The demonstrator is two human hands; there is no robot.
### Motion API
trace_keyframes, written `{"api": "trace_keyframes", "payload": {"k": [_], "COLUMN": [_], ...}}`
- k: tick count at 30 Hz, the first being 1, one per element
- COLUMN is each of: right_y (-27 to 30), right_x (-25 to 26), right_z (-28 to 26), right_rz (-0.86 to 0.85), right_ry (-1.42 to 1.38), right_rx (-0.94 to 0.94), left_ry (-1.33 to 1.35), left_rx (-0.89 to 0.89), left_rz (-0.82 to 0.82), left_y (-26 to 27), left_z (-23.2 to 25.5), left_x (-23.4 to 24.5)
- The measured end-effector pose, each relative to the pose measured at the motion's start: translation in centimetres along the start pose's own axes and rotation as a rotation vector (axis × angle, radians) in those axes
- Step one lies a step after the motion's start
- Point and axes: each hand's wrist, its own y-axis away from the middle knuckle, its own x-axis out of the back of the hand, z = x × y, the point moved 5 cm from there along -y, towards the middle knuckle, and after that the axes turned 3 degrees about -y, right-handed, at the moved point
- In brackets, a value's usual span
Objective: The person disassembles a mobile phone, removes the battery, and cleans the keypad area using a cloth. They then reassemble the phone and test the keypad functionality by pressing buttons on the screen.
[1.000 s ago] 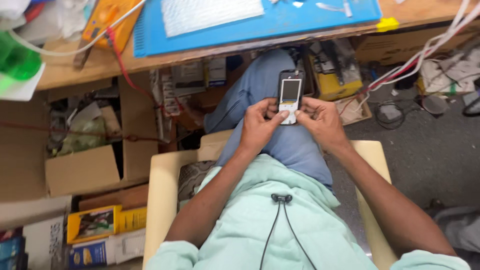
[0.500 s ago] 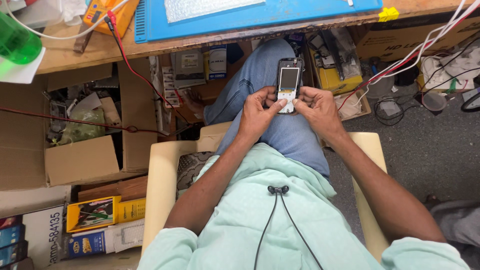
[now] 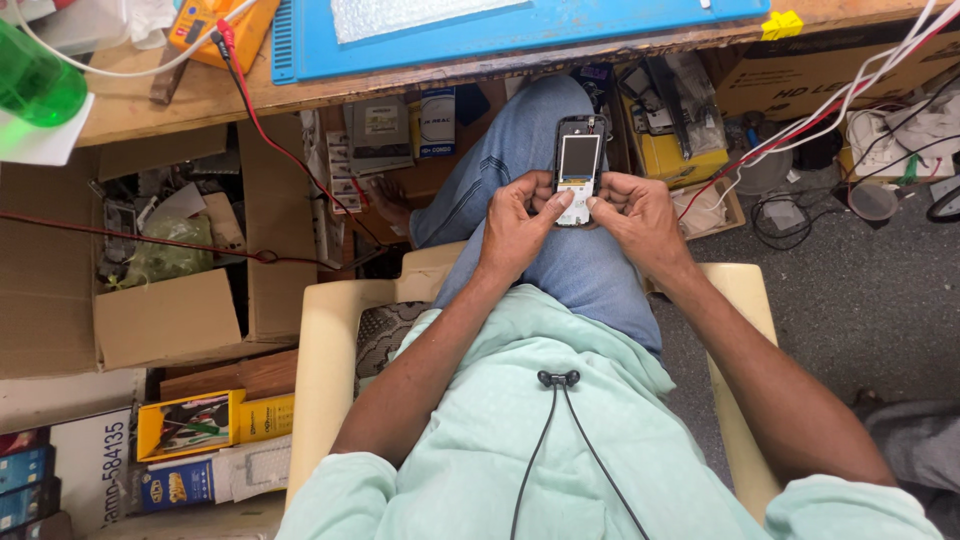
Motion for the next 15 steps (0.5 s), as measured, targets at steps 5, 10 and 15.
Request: {"api": "trace_keyframes", "payload": {"k": [5,10,15], "right_y": [-0.05,0.02,-0.04], "right_x": [-0.1,0.03,-0.08], "right_z": [-0.05,-0.18,-0.06], "right_rz": [0.012,0.008,0.018], "right_ry": [0.013,0.04,0.037], "right_rx": [-0.023,-0.015,-0.027], "left_ry": [0.036,0.079,0.09], "left_rx": [0.0,0.02,0.0], "left_rz": [0.0,-0.009,-0.017], "left_y": [0.01,-0.12,-0.17], "left_z": [-0.16,-0.45,-0.41], "left_x": [0.05,-0.1,-0.02]}}
